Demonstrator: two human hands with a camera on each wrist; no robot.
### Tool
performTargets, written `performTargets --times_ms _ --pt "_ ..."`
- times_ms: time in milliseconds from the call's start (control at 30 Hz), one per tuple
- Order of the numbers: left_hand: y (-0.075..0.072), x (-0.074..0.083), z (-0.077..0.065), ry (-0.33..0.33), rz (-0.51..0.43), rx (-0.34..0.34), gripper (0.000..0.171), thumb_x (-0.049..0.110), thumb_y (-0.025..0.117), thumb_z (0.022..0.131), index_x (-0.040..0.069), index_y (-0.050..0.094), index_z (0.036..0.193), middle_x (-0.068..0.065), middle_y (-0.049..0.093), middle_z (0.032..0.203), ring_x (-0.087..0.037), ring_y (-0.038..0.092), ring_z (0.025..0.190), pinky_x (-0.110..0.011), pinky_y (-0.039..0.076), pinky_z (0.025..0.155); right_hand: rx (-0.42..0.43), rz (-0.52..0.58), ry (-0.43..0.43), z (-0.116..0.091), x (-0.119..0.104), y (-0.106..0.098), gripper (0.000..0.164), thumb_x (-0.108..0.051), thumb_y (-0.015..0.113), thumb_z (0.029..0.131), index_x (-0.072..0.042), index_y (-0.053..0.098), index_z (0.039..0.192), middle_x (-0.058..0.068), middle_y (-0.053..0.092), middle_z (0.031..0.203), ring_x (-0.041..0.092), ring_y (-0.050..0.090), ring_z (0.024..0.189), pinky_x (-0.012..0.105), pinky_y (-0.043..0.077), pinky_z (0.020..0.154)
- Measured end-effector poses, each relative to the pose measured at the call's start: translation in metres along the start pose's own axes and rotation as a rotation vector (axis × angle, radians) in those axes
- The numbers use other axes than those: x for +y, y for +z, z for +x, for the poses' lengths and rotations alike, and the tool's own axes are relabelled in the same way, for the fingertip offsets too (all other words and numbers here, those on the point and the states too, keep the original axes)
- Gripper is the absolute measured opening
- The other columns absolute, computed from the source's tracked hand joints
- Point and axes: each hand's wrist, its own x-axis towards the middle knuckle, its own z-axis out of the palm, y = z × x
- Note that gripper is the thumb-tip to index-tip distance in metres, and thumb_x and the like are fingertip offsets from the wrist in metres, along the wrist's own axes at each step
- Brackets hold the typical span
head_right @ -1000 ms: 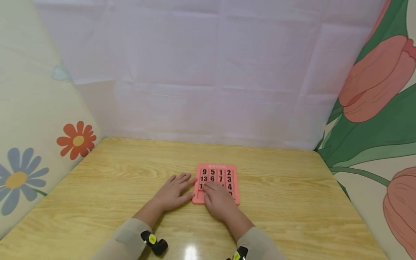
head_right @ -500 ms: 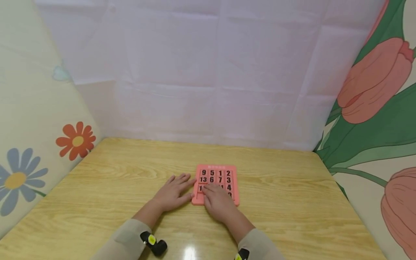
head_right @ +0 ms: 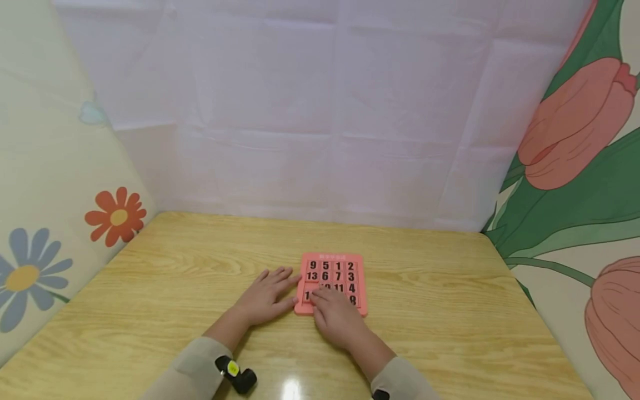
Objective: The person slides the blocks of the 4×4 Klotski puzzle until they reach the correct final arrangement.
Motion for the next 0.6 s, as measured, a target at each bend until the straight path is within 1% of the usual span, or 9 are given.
performTargets --times_ms 233,600 --pt "0.0002 -0.0002 -0.0002 0.012 0.005 0.012 0.06 0.052 0.047 0.098 0.021 0.043 0.15 -0.009 0.035 0.159 -0.03 0.027 0.149 -0.053 0.016 0.124 0.005 0.007 -0.017 -0.0041 -0.0016 -0.0007 0.04 -0.026 0.043 0.103 -0.012 0.058 0.138 0.005 0.053 0.146 0.025 0.046 0.139 0.046 0.035 0.118" --pt "-0.0008 0.0006 0.0005 0.008 0.008 0.008 0.06 0.052 0.046 0.099 0.021 0.042 0.15 -0.009 0.034 0.159 -0.03 0.026 0.15 -0.053 0.015 0.124 0.016 0.001 -0.048 -0.0073 -0.0017 -0.0011 0.039 -0.023 0.045 0.102 -0.009 0.059 0.136 0.007 0.056 0.143 0.026 0.048 0.137 0.047 0.036 0.117"
